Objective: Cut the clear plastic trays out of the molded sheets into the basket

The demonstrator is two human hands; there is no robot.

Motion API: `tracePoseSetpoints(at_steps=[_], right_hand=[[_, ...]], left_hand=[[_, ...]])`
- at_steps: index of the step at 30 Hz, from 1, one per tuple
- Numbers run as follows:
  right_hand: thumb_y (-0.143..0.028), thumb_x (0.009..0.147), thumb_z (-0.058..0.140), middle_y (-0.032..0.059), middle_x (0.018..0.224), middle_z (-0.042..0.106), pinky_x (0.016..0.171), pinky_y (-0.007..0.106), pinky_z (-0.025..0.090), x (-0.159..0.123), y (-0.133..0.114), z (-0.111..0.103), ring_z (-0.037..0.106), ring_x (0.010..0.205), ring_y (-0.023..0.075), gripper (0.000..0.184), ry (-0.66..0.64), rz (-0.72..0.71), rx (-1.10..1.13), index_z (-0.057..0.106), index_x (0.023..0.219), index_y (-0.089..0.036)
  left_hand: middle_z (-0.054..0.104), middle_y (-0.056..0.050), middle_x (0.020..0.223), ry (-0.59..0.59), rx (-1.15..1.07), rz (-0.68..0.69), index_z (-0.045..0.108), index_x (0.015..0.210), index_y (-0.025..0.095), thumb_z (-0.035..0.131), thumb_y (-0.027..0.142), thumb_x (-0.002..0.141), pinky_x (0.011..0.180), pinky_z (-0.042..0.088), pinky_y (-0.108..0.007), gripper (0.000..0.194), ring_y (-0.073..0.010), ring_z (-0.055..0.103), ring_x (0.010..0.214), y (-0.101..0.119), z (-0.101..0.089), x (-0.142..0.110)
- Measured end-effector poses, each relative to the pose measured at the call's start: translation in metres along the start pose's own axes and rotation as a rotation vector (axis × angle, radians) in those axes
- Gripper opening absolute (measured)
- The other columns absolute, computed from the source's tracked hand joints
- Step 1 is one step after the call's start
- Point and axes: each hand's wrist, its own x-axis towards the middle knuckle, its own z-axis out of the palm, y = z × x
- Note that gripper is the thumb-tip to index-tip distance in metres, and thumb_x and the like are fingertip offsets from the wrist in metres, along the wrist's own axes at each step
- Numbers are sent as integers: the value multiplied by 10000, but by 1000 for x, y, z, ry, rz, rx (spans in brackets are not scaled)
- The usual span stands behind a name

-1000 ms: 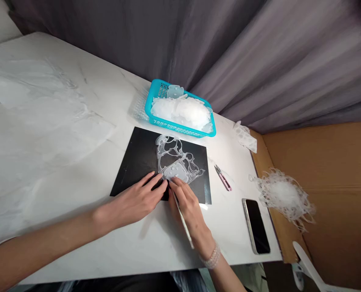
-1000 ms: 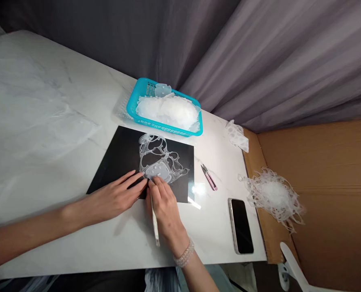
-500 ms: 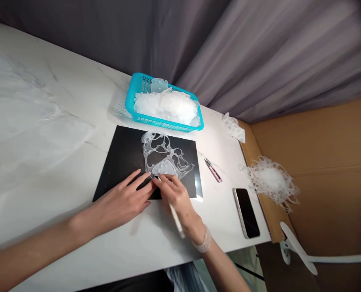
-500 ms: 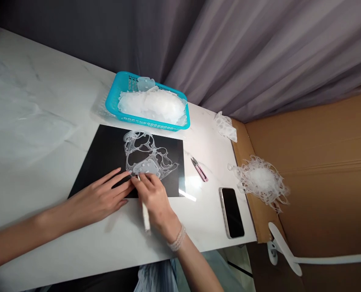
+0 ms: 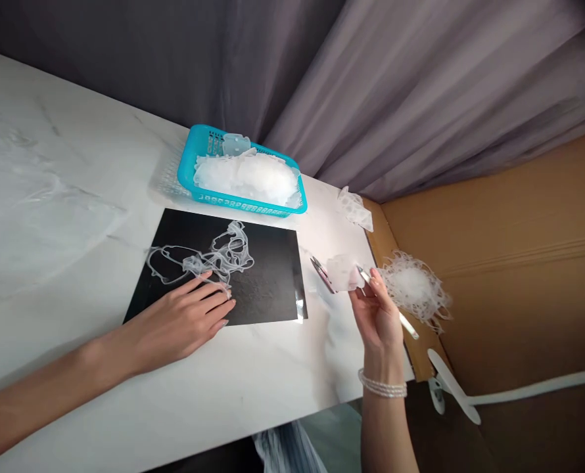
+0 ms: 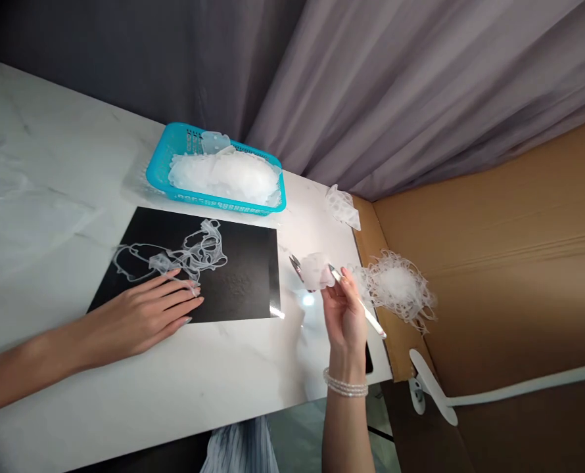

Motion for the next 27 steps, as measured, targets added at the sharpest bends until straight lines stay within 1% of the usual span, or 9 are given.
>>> tracePoseSetpoints(at_steps=[3,6,11,13,15,18,21,24,27], right_hand=[[-174,813,708,4,912,787,1042,370,514,-23,1,38,704,1067,174,184,-69,131,125,744,989,-214],[-189,819,706,30,958,789,928,329,560,-45,0,73,704,1058,191,167,-179,277,207,761,975,-211],[-218,858,679,22,937,786,810,291,564,-66,8,108,699,994,178,158,-312,382,247,765,990,-232],[-244,881,659,29,965,780,784,282,551,-68,16,115,688,958,170,160,-347,391,223,762,1003,-236],[-271,896,639,39,971,774,690,245,522,-67,24,118,672,853,150,174,-382,389,181,758,1018,-236],[-332,928,581,45,907,770,539,213,433,-62,29,117,568,579,95,231,-446,421,127,748,1060,-241],[-432,972,466,79,958,774,470,233,390,-58,27,115,484,438,74,358,-478,476,95,731,1120,-241],[-519,983,380,109,1021,772,426,242,383,-56,25,115,581,464,118,469,-486,507,75,714,1149,-235],[-551,983,363,116,1032,772,480,258,467,-56,25,116,708,613,186,500,-495,518,82,704,1146,-223]], left_hand=[[725,-70,1074,70,-94,-117,706,1125,164,415,208,1004,936,495,-396,318,-222,662,1004,8,-14,14],[694,-56,1045,157,-255,-355,720,1095,187,442,301,1005,911,485,-392,314,-209,630,969,19,-32,31],[585,-40,1048,77,-861,-637,749,1082,283,506,514,953,892,467,-390,359,-211,552,997,23,-48,47],[550,-29,1019,89,-1087,-686,769,1019,300,512,501,953,919,450,-386,333,-197,536,987,18,-48,44],[527,-24,1005,128,-1204,-721,781,977,310,537,471,946,981,412,-401,294,-192,519,1004,14,-48,39],[524,-27,1020,147,-1243,-749,789,955,315,552,436,941,1018,378,-426,266,-201,517,1030,9,-48,34],[534,-36,1037,142,-1220,-747,790,962,309,549,426,941,1004,393,-436,269,-214,525,1039,7,-48,32],[538,-44,1033,132,-1193,-751,792,952,294,544,449,938,968,420,-426,293,-216,529,1019,6,-47,32],[547,-39,1019,117,-1140,-778,795,930,285,611,466,892,918,429,-403,260,-203,527,967,6,-44,32]])
